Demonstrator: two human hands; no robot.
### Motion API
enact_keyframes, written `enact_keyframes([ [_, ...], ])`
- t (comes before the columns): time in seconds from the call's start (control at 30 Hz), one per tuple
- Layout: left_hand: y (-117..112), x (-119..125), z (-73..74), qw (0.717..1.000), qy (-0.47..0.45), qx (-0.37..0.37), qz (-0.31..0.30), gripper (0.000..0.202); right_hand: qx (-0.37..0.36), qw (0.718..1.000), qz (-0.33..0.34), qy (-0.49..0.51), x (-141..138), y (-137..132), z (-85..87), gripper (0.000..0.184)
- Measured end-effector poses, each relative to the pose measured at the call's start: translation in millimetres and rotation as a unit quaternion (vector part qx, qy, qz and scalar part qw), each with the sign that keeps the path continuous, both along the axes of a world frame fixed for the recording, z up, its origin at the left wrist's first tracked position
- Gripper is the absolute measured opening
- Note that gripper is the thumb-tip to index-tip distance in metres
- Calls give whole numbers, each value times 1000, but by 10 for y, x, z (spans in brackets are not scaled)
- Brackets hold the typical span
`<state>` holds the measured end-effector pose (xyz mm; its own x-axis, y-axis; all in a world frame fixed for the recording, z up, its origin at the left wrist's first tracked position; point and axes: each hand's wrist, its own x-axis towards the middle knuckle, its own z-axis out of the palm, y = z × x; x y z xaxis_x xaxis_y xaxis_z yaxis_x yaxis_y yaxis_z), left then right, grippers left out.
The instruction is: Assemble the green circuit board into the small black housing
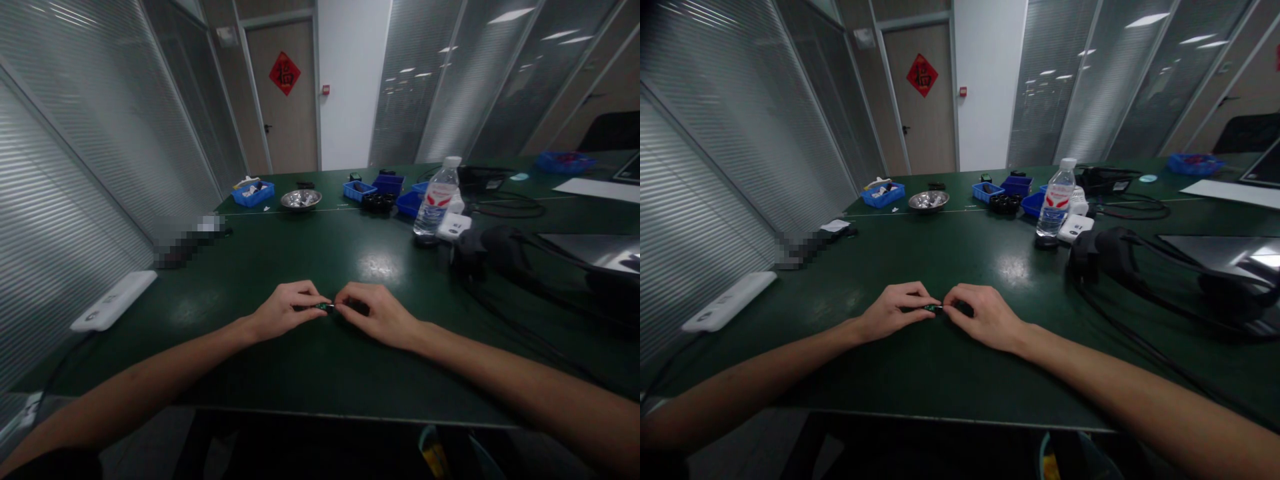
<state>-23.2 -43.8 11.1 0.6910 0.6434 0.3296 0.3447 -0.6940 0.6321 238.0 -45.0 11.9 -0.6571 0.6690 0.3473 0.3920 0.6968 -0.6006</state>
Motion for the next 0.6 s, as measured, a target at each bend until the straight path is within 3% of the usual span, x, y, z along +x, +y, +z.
enact_keyframes([
  [0.6, -45, 34, 4, 999, -3, 46, 15, 26, 17, 1000, -12, -7, -15, 7, -40, 14],
])
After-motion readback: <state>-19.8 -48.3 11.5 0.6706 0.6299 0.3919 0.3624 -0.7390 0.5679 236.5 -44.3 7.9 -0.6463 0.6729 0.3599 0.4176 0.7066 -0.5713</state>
